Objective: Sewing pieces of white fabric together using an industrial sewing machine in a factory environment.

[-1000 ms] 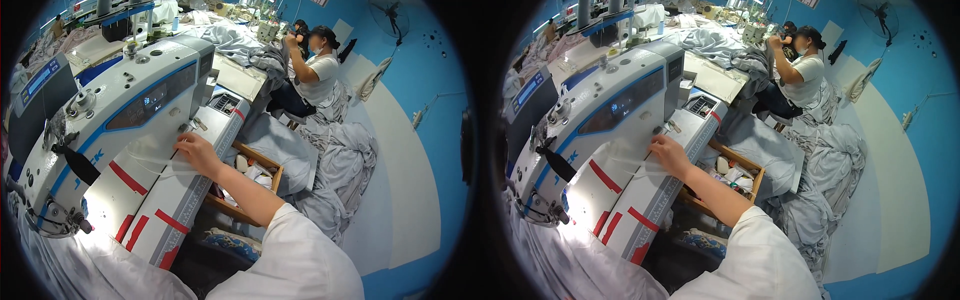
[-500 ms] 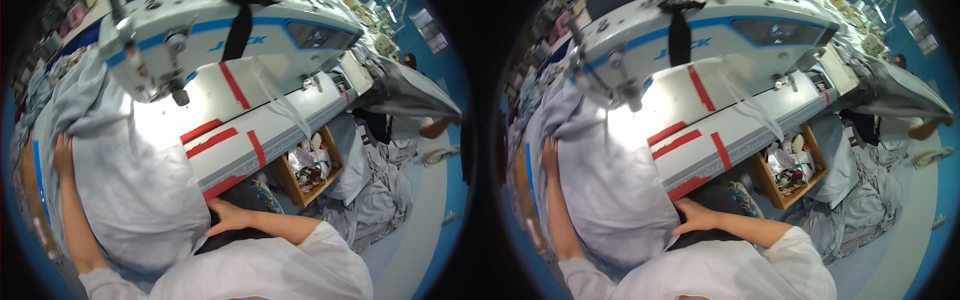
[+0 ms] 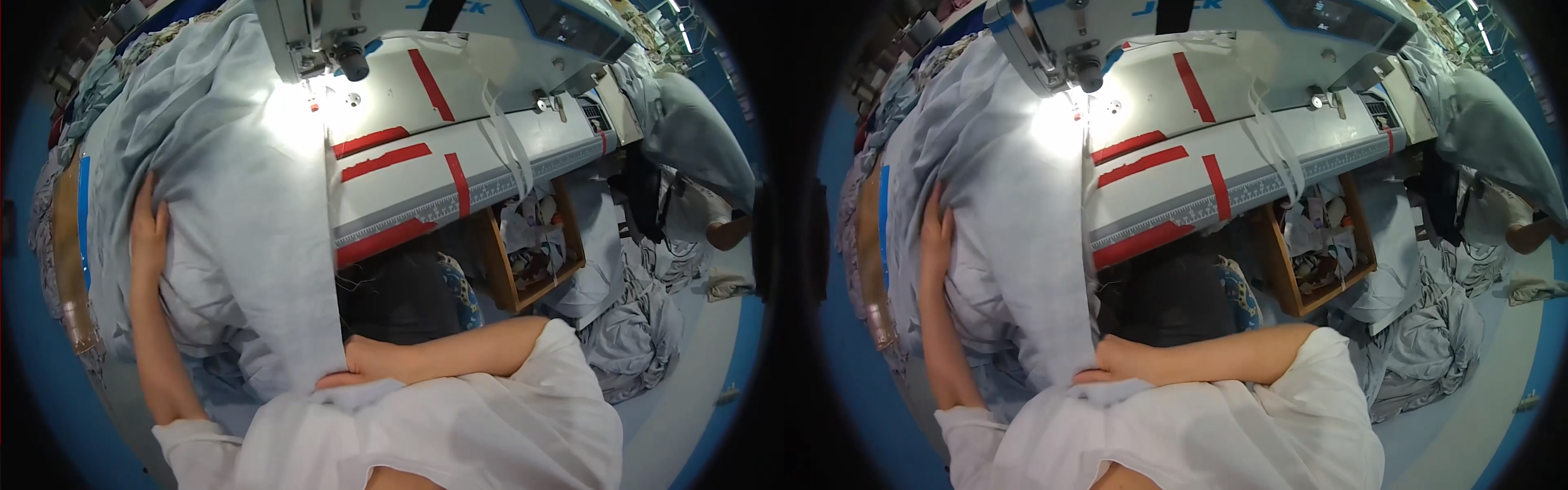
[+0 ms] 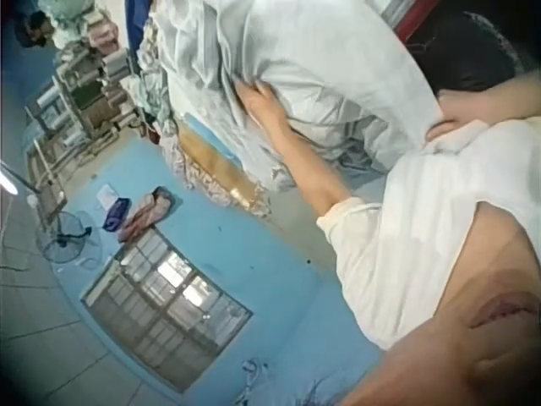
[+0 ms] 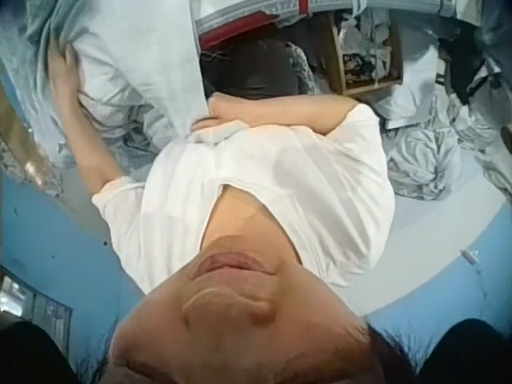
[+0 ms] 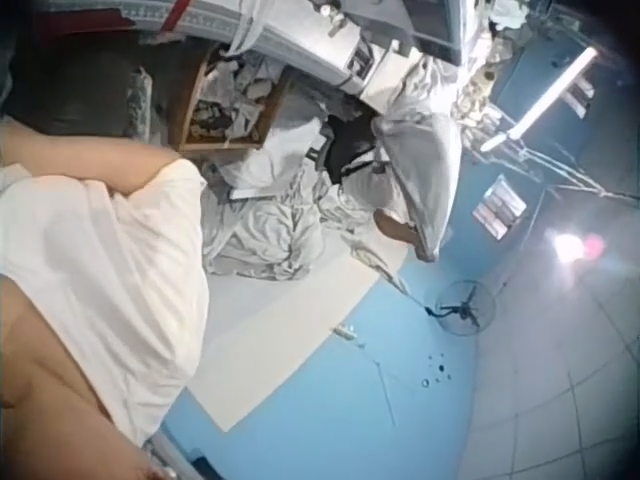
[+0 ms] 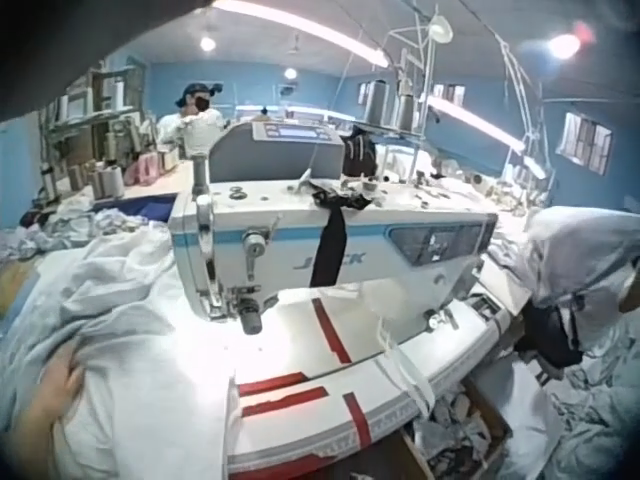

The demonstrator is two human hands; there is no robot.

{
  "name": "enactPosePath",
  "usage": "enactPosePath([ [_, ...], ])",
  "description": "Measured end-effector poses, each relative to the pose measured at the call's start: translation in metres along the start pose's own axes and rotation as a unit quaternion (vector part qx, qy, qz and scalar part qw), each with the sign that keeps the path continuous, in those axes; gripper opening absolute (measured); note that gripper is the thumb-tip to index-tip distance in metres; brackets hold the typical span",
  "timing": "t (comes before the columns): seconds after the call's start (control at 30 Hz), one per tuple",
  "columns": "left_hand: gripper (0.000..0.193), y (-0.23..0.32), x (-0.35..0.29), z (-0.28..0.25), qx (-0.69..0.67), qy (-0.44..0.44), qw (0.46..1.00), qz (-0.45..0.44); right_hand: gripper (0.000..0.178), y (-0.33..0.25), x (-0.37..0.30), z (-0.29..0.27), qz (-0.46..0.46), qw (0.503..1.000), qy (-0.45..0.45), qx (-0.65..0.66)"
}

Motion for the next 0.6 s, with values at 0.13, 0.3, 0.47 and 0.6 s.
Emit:
enactPosePath([
  [0.13, 0.035, 0.138, -0.037, 0.032, 0.03, -0.007, 0.994, 0.1, 0.018, 0.056, -0.005, 0.014, 0.111, 0.946, -0.028, -0.305],
  [0.3, 0.009, 0.19, -0.14, 0.115, 0.061, -0.217, 0.965, 0.132, 0.018, 0.02, -0.025, -0.005, -0.034, 0.964, 0.094, -0.247],
  [0.47, 0.016, 0.163, -0.149, 0.11, -0.07, -0.248, 0.966, -0.014, 0.021, 0.096, -0.168, -0.124, 0.176, 0.831, 0.477, -0.226],
  [0.6, 0.01, 0.165, -0.149, 0.106, -0.053, -0.237, 0.97, 0.016, 0.023, 0.12, -0.209, -0.144, 0.183, 0.804, 0.53, -0.199],
])
Point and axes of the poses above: each hand's wrist, its own x-axis towards the middle knuckle, its own z-axis out of the palm, y = z × x, the point moved 7 cm from there along x, towards the middle knuckle, and after that the axes turned 2 degrees about z, right-handed, at the moved point
